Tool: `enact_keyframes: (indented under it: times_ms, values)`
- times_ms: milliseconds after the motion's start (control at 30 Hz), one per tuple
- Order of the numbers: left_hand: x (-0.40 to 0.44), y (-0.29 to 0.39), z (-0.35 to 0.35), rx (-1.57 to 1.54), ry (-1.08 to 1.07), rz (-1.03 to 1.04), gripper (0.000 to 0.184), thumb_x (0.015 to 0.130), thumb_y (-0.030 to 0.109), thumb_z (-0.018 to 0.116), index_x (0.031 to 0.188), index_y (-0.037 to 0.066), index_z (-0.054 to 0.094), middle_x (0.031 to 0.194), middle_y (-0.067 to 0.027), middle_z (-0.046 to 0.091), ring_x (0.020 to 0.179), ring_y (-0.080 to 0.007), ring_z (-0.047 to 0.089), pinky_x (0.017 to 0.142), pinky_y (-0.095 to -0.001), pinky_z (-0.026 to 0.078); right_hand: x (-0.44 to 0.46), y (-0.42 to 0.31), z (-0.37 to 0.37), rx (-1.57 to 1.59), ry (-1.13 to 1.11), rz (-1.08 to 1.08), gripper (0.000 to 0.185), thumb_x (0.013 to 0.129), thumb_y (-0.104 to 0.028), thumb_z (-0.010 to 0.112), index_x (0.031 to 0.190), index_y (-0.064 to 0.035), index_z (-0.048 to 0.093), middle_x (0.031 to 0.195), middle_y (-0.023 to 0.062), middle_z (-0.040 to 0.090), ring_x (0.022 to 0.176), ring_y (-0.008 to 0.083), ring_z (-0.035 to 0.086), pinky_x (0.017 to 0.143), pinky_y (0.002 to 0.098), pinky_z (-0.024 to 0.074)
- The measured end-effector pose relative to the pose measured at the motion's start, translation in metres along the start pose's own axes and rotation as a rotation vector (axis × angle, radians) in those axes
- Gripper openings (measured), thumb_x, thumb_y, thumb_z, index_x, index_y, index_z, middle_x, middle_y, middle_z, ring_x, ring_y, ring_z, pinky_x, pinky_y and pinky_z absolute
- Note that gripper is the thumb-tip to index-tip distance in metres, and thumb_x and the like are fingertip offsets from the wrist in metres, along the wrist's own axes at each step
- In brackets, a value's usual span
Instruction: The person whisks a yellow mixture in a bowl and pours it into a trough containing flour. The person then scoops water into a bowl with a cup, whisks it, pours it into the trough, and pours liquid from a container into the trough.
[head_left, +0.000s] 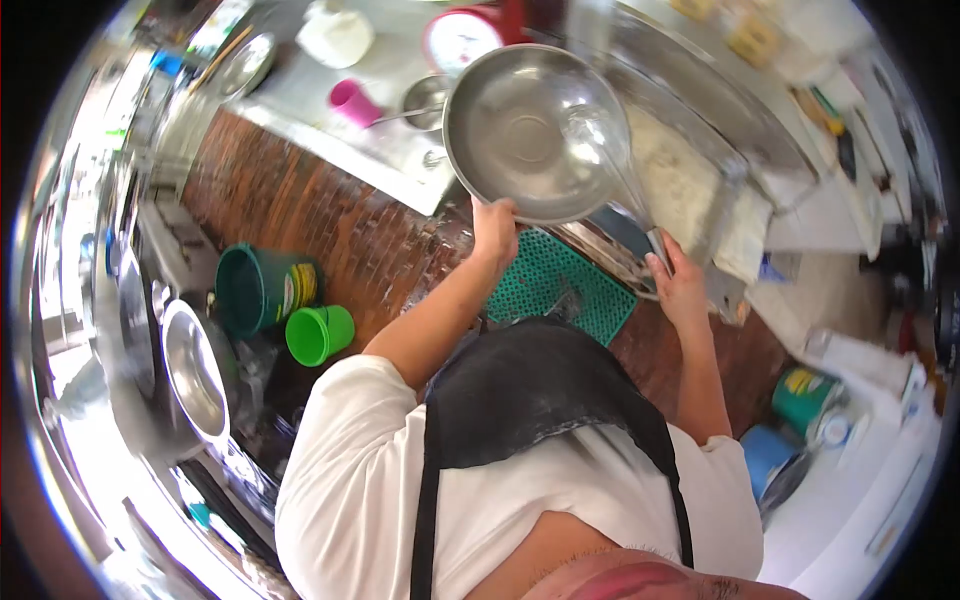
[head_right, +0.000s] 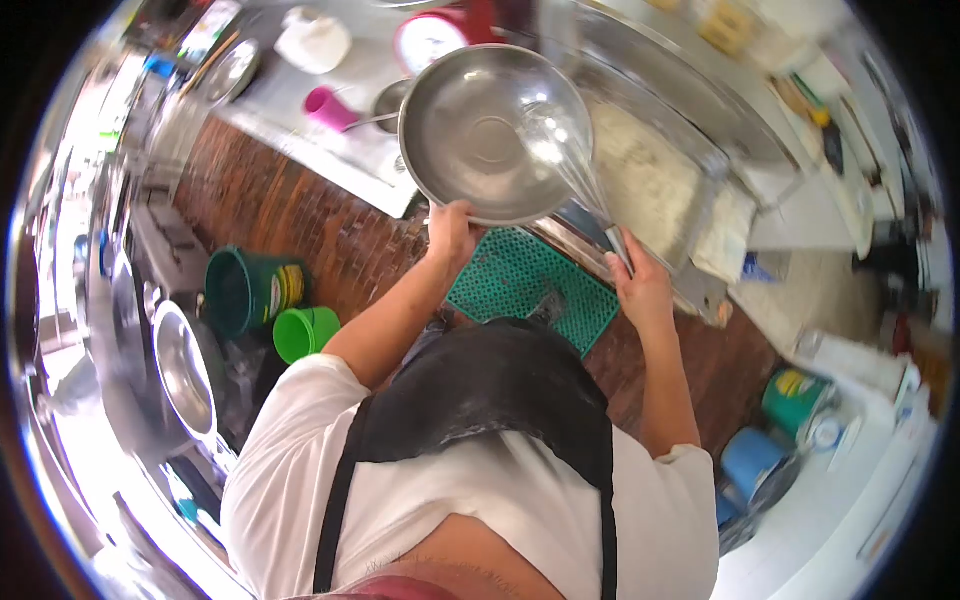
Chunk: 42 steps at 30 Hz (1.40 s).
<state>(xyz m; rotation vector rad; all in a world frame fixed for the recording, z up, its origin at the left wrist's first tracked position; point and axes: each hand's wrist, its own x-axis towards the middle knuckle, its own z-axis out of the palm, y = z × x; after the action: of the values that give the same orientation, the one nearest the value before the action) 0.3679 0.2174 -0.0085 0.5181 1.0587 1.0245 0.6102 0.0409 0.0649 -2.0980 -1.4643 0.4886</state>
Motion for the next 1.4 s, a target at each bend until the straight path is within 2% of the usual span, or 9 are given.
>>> enact_keyframes:
  times_ms: [200, 300, 400, 567, 700, 800, 1000, 1133, 1400]
  values:
    - [-0.044, 0.115, -0.169, -0.409, 0.261, 0.042, 0.039, 0.077, -0.009, 0.047, 0.116, -0.005, 0.05, 0.104, -0.0173, 0.056, 0.101, -0.0324, 0.061, 0.07, -0.0475, 0.056, 0.048, -0.229, 0.143, 0.145, -0.152, -0.509, 0.044, 0.094, -0.026, 0.065, 0.133, -0.0088, 0.058, 0.111, 0.0182, 0.069, 0.098, 0.0318, 0.069, 0.087, 0.0385, 0.0534]
    - [-0.009, 0.105, -0.327, -0.292, 0.38, 0.187, 0.026, 0.075, -0.01, 0.05, 0.101, -0.008, 0.055, 0.1, -0.0177, 0.059, 0.094, -0.033, 0.061, 0.079, -0.0503, 0.054, 0.083, -0.34, 0.2, 0.217, -0.573, -0.407, 0.04, 0.095, -0.025, 0.063, 0.129, -0.0047, 0.06, 0.094, 0.0182, 0.071, 0.084, 0.0298, 0.07, 0.078, 0.0387, 0.0544]
    - [-0.014, 0.157, -0.422, -0.583, 0.542, 0.133, 0.04, 0.073, -0.01, 0.049, 0.113, -0.006, 0.051, 0.108, -0.0182, 0.057, 0.094, -0.0378, 0.061, 0.082, -0.0573, 0.055, 0.181, -0.397, 0.291, 0.056, -0.191, -0.585, 0.042, 0.094, -0.029, 0.061, 0.13, -0.0077, 0.057, 0.083, 0.0185, 0.07, 0.073, 0.0344, 0.069, 0.069, 0.0437, 0.055]
    - [-0.029, 0.184, -0.571, -0.714, 0.651, 0.07, 0.051, 0.073, -0.012, 0.043, 0.124, -0.01, 0.041, 0.126, -0.0259, 0.047, 0.117, -0.0468, 0.05, 0.093, -0.0697, 0.048, 0.362, -0.399, 0.439, -0.564, -0.265, -0.289, 0.076, 0.086, -0.044, 0.065, 0.147, -0.0076, 0.038, 0.121, 0.0255, 0.063, 0.112, 0.0408, 0.061, 0.097, 0.0471, 0.0485]
    - [-0.038, 0.178, -0.661, -0.741, 0.76, 0.081, 0.05, 0.074, -0.012, 0.043, 0.124, -0.009, 0.04, 0.127, -0.026, 0.046, 0.118, -0.0469, 0.05, 0.095, -0.0694, 0.046, 0.459, -0.346, 0.515, -0.772, -0.372, -0.376, 0.06, 0.087, -0.054, 0.061, 0.106, 0.0027, 0.069, 0.109, 0.0267, 0.067, 0.103, 0.0416, 0.064, 0.09, 0.0486, 0.0499]
    - [-0.034, 0.171, -0.699, -0.843, 0.802, 0.048, 0.049, 0.074, -0.012, 0.043, 0.123, -0.01, 0.041, 0.127, -0.0261, 0.046, 0.117, -0.0466, 0.05, 0.094, -0.0686, 0.047, 0.463, -0.365, 0.521, -0.47, 0.085, -0.483, 0.058, 0.088, -0.056, 0.064, 0.099, 0.0, 0.069, 0.093, 0.0251, 0.069, 0.089, 0.0421, 0.066, 0.081, 0.0498, 0.0508]
    - [0.005, 0.151, -0.791, -0.878, 0.974, -0.032, 0.036, 0.073, -0.011, 0.049, 0.109, -0.007, 0.049, 0.106, -0.0197, 0.055, 0.096, -0.0384, 0.059, 0.082, -0.0588, 0.055, 0.316, -0.65, 0.616, 0.072, -0.489, -0.613, 0.037, 0.094, -0.04, 0.064, 0.1, -0.0031, 0.068, 0.09, 0.0175, 0.069, 0.08, 0.0292, 0.065, 0.074, 0.0379, 0.0505]
    - [0.016, 0.129, -0.84, -0.939, 1.114, -0.044, 0.025, 0.073, -0.01, 0.051, 0.097, -0.003, 0.055, 0.099, -0.0153, 0.055, 0.091, -0.0322, 0.058, 0.083, -0.0559, 0.053, 0.25, -0.78, 0.803, -0.036, -0.81, -0.914, 0.038, 0.093, -0.039, 0.063, 0.089, -0.0006, 0.059, 0.091, 0.0261, 0.066, 0.09, 0.0421, 0.065, 0.076, 0.0472, 0.0516]
    - [0.031, 0.115, -0.891, -1.243, 1.314, 0.145, 0.027, 0.074, -0.011, 0.047, 0.1, -0.005, 0.053, 0.108, -0.0171, 0.055, 0.105, -0.0362, 0.055, 0.098, -0.0557, 0.047, 0.119, -0.867, 1.134, -0.418, -1.208, -1.179, 0.055, 0.094, -0.051, 0.053, 0.103, 0.0028, 0.064, 0.1, 0.0276, 0.068, 0.098, 0.0423, 0.065, 0.085, 0.0483, 0.0525]
